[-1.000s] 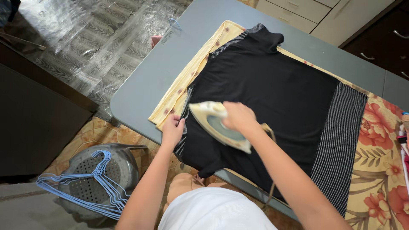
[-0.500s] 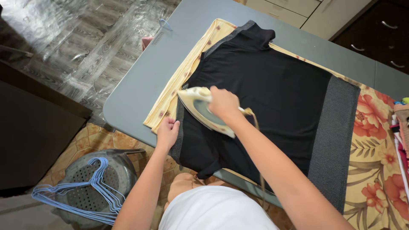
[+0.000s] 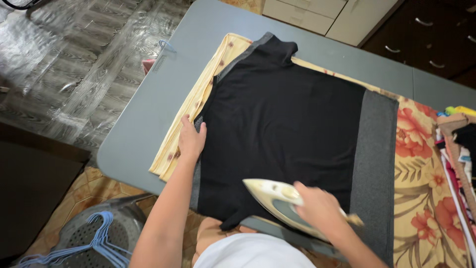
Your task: The person irons a black t-shirt on a table using a steam iron. They smooth the fabric, iron the front and back, and flip the shirt to continue ironing different sections.
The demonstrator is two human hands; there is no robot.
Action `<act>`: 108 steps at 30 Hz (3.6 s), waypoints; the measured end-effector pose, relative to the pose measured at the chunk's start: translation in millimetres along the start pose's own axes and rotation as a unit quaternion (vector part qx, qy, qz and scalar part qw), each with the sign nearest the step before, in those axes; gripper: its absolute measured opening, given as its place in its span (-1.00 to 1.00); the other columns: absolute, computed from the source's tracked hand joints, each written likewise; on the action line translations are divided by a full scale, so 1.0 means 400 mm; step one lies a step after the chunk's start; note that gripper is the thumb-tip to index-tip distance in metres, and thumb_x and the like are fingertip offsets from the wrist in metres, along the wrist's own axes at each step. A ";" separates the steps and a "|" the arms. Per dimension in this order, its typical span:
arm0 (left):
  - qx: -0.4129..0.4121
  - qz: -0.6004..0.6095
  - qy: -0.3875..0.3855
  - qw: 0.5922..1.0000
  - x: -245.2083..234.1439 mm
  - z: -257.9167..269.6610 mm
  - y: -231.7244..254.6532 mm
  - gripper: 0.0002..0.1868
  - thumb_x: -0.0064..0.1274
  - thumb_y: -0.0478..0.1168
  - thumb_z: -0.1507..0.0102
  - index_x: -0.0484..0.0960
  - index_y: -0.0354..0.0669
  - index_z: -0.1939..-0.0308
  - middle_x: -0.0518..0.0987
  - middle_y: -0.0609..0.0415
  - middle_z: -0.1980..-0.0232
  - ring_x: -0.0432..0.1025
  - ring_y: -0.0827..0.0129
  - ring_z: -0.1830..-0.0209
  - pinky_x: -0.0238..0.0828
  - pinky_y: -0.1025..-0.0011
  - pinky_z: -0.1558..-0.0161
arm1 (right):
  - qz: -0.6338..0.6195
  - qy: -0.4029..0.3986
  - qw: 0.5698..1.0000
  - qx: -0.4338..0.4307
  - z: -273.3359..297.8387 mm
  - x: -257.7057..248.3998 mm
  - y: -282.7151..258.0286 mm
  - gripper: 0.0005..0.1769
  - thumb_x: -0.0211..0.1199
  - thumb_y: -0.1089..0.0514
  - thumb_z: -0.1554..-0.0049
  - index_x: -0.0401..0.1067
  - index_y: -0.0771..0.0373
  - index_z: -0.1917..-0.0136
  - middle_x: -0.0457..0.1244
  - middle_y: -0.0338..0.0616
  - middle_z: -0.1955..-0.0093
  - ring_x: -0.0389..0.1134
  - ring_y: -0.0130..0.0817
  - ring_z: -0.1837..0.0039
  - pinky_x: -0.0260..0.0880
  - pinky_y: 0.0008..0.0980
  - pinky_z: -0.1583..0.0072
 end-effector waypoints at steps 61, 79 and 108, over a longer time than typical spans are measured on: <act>0.134 0.036 0.094 0.986 -0.011 0.022 -0.027 -0.73 0.18 -0.22 -0.35 0.52 -0.28 -0.04 0.56 -0.10 0.19 0.49 0.04 0.21 0.44 0.16 0.13 | -0.070 0.133 0.973 0.176 -0.340 -0.154 0.279 -0.60 0.33 0.05 -0.04 0.39 0.26 -0.10 0.41 0.17 -0.02 0.45 0.15 -0.11 0.46 0.03 -0.12; 0.223 -0.138 0.221 0.939 0.002 0.117 0.229 -0.29 0.15 -0.24 -0.14 0.32 -0.42 -0.34 0.41 -0.40 -0.33 0.21 -0.30 -0.45 0.19 -0.14 -0.36 | -0.039 0.097 0.972 0.212 0.027 -0.009 0.445 -0.61 0.36 -0.02 -0.03 0.36 0.10 -0.08 0.42 0.06 0.10 0.47 0.10 -0.03 0.45 0.07 -0.08; 0.354 -0.162 -0.248 0.887 0.480 0.407 0.502 -0.14 0.01 0.13 -0.28 0.14 -0.30 -0.51 0.05 -0.26 -0.59 -0.12 -0.06 -0.62 -0.20 -0.15 -0.48 | -0.107 0.205 0.926 0.300 -0.155 -0.085 0.685 -0.51 0.39 -0.03 0.02 0.47 0.22 -0.14 0.40 0.20 -0.06 0.42 0.17 -0.17 0.40 0.06 -0.17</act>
Point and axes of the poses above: each hand's wrist, its own z-axis away from the middle knuckle, its own x-axis out of the palm, y = z × x, the point moved 7 cm from there along -z, towards the middle knuckle
